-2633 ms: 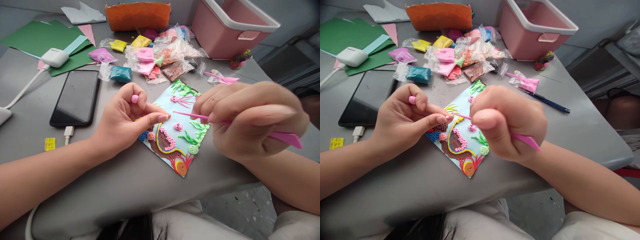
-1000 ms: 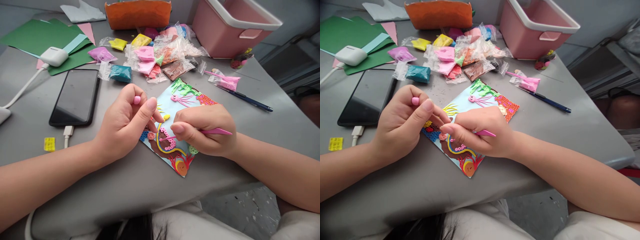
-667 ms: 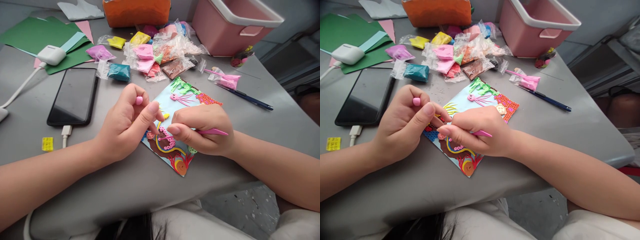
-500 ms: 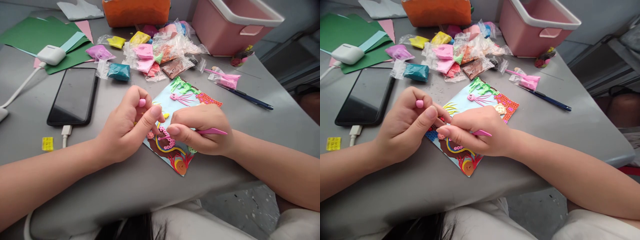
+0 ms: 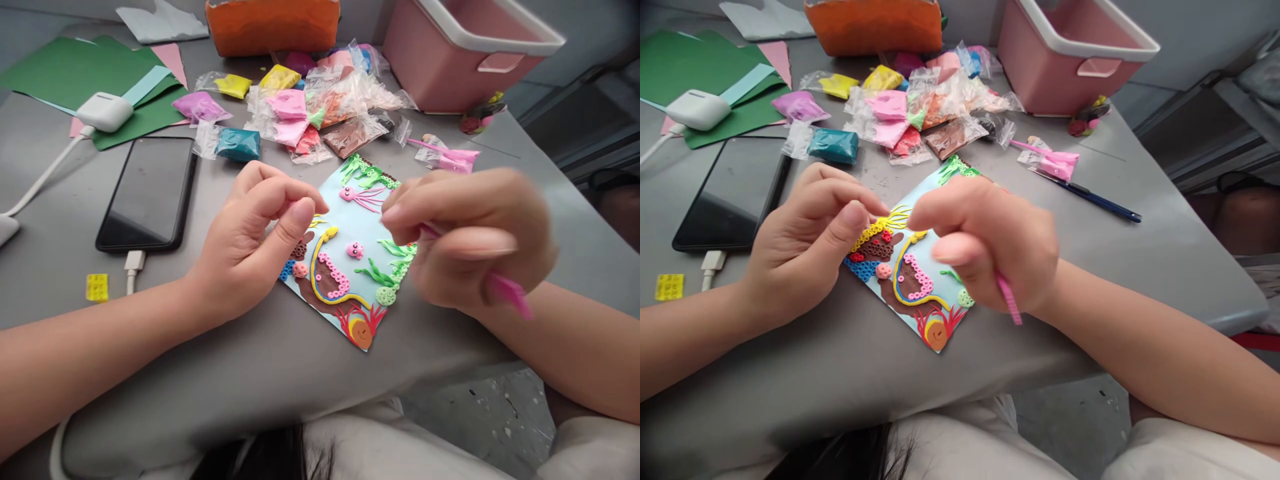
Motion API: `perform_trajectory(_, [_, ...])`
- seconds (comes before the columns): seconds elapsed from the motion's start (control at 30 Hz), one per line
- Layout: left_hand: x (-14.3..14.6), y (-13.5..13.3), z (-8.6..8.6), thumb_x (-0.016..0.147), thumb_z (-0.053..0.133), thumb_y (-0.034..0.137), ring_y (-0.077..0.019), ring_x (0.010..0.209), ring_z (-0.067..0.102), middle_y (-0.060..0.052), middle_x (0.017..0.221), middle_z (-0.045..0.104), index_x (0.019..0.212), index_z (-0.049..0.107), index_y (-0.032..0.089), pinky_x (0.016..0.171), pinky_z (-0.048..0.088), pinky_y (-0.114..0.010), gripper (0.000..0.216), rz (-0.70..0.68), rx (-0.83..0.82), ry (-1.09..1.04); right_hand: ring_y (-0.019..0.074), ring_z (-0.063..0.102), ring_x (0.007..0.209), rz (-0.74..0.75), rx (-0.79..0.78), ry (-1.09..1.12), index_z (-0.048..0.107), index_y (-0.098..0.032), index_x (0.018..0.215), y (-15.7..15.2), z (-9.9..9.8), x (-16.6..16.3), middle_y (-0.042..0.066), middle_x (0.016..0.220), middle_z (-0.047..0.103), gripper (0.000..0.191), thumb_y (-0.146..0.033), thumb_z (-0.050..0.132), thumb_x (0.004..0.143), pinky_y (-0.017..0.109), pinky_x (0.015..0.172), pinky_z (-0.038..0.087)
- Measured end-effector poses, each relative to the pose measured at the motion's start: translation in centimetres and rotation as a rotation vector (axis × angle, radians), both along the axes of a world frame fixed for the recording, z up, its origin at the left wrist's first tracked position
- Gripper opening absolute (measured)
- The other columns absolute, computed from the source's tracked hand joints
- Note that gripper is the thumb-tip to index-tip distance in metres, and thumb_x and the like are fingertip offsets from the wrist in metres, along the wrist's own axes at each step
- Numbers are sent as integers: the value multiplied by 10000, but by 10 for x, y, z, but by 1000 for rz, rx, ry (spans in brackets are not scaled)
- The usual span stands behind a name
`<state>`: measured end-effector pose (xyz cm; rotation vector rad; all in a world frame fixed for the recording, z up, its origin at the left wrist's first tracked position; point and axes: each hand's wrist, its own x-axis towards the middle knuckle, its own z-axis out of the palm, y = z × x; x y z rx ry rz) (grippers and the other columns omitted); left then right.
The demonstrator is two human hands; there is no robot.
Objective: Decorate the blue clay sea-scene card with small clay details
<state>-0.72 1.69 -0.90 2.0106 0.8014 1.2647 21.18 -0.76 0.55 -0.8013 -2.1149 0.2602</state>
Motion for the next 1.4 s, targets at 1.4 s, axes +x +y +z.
perform_trajectory(1.4, [1,3,1,974,705,311,-123,762,655,-34,863,692,942,806,214,636,566,-219,144,-70,-158,-20,118,691,813,-48,308,-46,610,-204,1053,16,-3,-2,18,919,712,123,-103,554,1011,267,748,636])
